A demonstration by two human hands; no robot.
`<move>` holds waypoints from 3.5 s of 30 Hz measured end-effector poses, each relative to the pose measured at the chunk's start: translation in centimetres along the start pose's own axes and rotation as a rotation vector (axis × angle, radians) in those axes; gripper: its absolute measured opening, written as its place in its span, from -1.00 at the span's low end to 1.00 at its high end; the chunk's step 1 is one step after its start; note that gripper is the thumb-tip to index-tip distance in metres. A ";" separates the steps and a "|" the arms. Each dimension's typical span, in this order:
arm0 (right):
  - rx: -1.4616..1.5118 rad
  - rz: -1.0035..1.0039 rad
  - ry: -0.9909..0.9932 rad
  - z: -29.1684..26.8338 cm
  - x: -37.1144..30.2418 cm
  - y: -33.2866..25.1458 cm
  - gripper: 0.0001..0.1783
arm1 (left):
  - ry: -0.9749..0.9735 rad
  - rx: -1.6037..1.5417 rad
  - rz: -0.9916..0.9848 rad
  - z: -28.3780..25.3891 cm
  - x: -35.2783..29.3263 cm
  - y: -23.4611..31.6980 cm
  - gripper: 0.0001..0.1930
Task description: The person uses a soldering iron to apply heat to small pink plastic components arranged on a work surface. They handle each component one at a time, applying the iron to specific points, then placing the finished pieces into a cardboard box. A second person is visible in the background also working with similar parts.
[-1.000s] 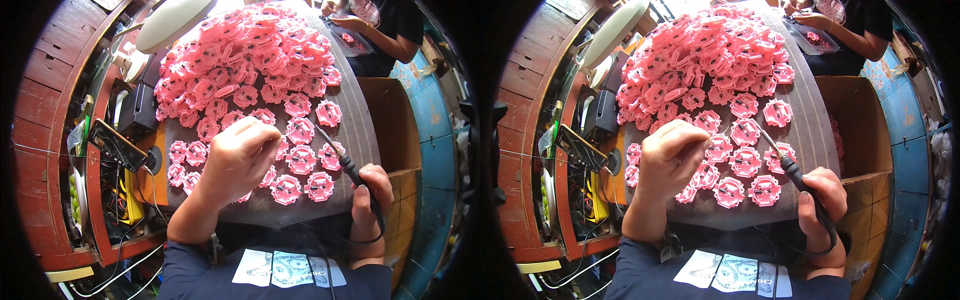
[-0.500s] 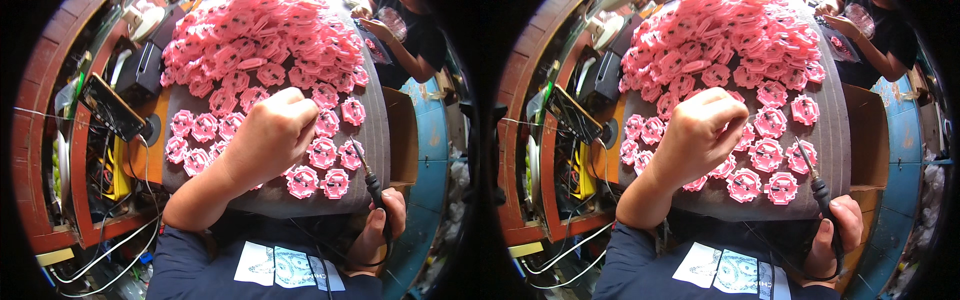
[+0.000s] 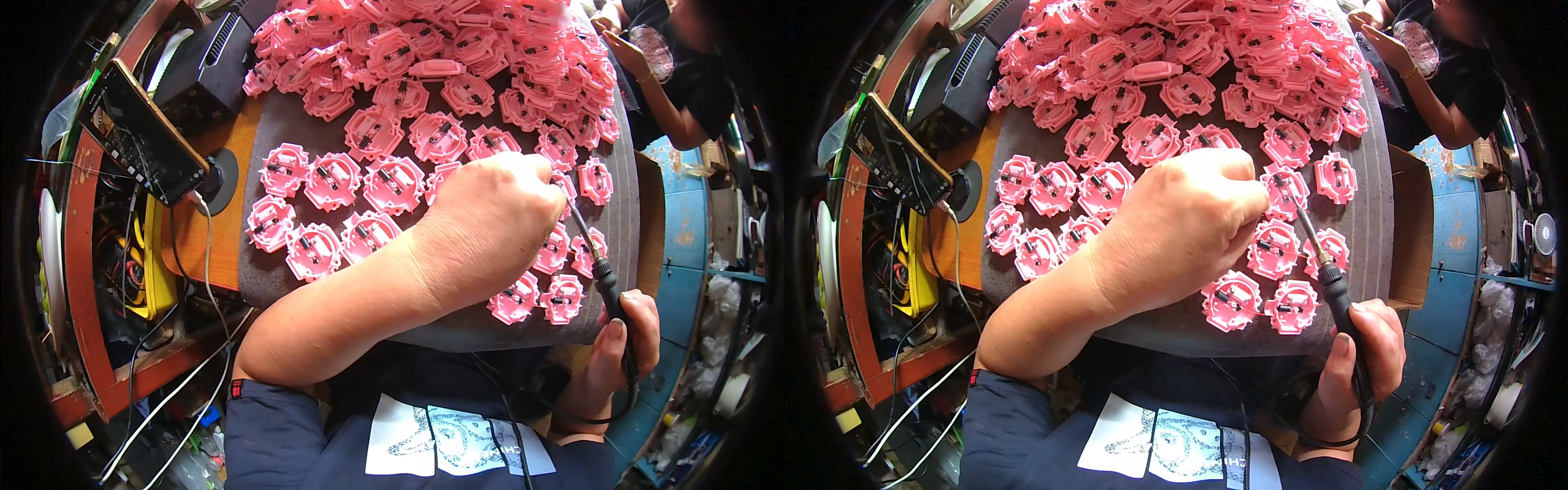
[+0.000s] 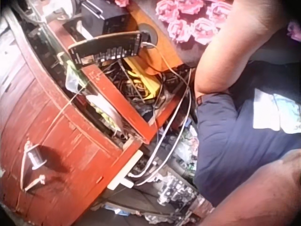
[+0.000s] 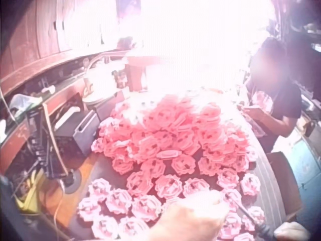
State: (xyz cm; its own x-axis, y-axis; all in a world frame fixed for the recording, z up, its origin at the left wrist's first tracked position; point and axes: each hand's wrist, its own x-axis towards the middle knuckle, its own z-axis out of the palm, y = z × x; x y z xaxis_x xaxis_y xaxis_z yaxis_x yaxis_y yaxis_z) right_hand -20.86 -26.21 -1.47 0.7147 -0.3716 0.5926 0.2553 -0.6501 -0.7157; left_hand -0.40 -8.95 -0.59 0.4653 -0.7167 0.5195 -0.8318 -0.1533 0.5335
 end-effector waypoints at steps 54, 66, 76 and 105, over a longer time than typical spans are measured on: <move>-0.027 0.041 -0.075 -0.3 -0.2 0.5 -0.69 | -0.056 -0.015 -0.009 0.4 0.2 0.1 -0.86; -0.018 0.051 -0.062 -0.3 -0.4 0.7 -0.69 | -0.069 -0.030 -0.011 0.6 0.4 0.0 -0.85; 0.001 0.031 -0.022 -0.1 -0.2 0.6 -0.69 | -0.075 -0.042 -0.040 0.1 0.4 0.1 -0.90; -0.049 -0.018 -0.129 -0.3 0.4 0.3 -0.66 | -0.021 -0.052 -0.144 -1.3 0.4 0.9 -0.92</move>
State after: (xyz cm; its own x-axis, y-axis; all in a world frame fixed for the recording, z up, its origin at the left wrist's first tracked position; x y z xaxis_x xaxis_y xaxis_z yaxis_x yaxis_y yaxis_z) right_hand -20.71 -26.77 -1.38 0.7887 -0.2736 0.5505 0.2391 -0.6885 -0.6847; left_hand -0.59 -8.53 0.97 0.5719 -0.7038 0.4214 -0.7399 -0.2207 0.6355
